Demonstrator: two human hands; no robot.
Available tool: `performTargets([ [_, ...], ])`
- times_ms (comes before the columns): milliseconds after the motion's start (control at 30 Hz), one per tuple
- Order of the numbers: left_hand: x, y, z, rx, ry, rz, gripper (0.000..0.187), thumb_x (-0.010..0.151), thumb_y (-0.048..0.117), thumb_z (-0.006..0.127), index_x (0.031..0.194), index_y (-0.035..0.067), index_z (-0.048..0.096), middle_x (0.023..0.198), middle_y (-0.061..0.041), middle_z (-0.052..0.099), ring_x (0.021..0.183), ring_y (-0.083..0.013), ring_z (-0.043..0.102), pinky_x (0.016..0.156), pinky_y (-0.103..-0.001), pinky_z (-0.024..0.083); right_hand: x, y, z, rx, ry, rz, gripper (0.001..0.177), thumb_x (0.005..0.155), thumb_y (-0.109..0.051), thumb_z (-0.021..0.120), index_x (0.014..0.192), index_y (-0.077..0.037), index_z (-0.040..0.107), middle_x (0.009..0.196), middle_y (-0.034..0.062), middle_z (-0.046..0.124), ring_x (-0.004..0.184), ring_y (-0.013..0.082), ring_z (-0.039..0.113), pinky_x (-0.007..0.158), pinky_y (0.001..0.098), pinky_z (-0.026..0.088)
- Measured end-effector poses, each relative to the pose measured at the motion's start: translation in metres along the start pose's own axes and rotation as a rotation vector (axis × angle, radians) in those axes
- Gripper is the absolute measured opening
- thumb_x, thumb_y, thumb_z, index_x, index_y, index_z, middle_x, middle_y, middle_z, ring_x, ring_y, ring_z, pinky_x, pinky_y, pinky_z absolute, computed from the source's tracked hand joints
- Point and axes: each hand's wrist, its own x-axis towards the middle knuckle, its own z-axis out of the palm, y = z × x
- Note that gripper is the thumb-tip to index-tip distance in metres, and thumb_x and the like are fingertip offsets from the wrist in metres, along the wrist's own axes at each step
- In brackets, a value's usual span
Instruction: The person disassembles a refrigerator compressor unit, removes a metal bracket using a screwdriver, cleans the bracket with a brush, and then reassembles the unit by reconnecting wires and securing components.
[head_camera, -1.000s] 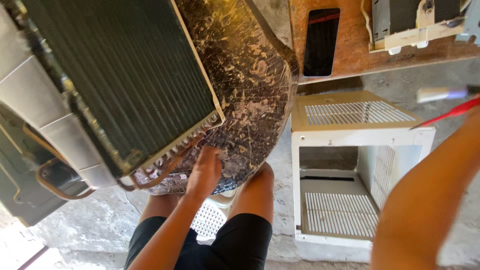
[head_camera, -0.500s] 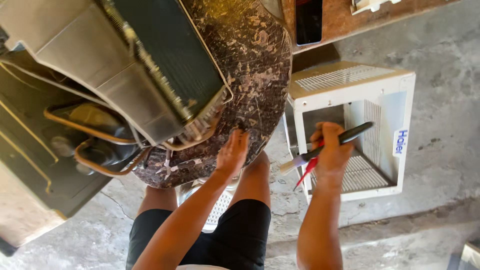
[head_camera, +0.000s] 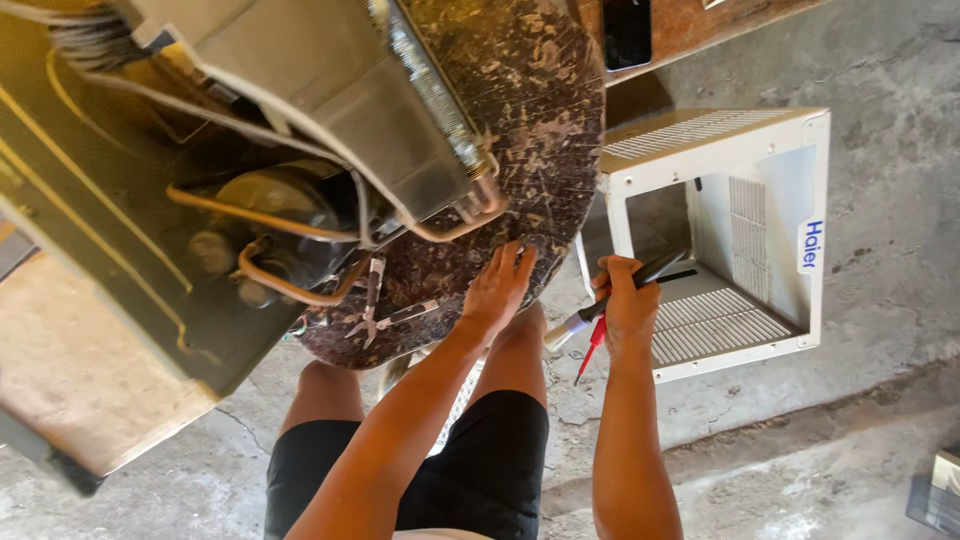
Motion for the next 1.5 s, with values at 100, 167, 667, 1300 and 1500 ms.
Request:
performTargets([
  [100, 0.0, -0.003, -0.004, -0.066, -0.036, 0.025, 0.053, 0.095, -0.003, 0.062, 0.145, 0.003, 0.046, 0.138, -0.023, 0.047, 0.123, -0.0385, 0.06, 0.099, -0.04, 0.058, -0.001, 0.009, 0.005, 0.003, 0.007, 0.022, 0.021, 0.097, -0.02, 0.065, 0.094, 0.0, 0.069, 0.069, 0.0067, 0.063, 0.054, 0.011, 0.053, 0.049, 0.0245, 0.04],
  [167, -0.003, -0.004, -0.006, -0.073, -0.071, 0.045, 0.058, 0.091, -0.002, 0.061, 0.147, 0.006, 0.045, 0.141, -0.022, 0.045, 0.125, -0.0386, 0.06, 0.1, -0.042, 0.057, -0.001, 0.013, 0.007, 0.009, -0.013, -0.002, 0.022, 0.098, -0.02, 0.066, 0.093, 0.002, 0.069, 0.069, 0.0075, 0.063, 0.055, 0.0111, 0.053, 0.052, 0.0238, 0.041],
  [667, -0.077, -0.008, -0.109, -1.198, -0.551, -0.409, 0.041, 0.107, 0.041, 0.05, 0.134, 0.011, 0.056, 0.116, -0.022, 0.074, 0.094, -0.0324, 0.07, 0.087, -0.05, 0.057, -0.053, 0.047, 0.071, -0.123, -0.125, 0.072, 0.033, 0.094, -0.032, 0.07, 0.086, 0.0, 0.07, 0.066, 0.0042, 0.06, 0.051, 0.0121, 0.053, 0.046, 0.0287, 0.041],
  [1300, -0.111, -0.094, -0.059, -0.067, 0.202, -0.487, 0.052, 0.092, 0.022, 0.057, 0.14, 0.003, 0.053, 0.139, -0.026, 0.051, 0.128, -0.0438, 0.05, 0.103, -0.055, 0.046, -0.01, 0.103, 0.169, -0.204, -0.281, 0.173, 0.021, 0.089, -0.006, 0.057, 0.109, -0.01, 0.053, 0.078, 0.0092, 0.058, 0.059, 0.018, 0.058, 0.053, 0.0387, 0.051],
  [1500, -0.155, -0.055, -0.177, -0.491, -0.021, -0.509, 0.048, 0.101, 0.024, 0.054, 0.144, 0.003, 0.049, 0.137, -0.028, 0.05, 0.121, -0.0476, 0.055, 0.1, -0.055, 0.046, 0.001, 0.106, 0.173, -0.978, -0.126, -0.778, 0.045, 0.082, -0.005, 0.068, 0.122, -0.001, 0.05, 0.096, 0.0224, 0.062, 0.086, 0.0403, 0.062, 0.073, 0.0554, 0.051],
])
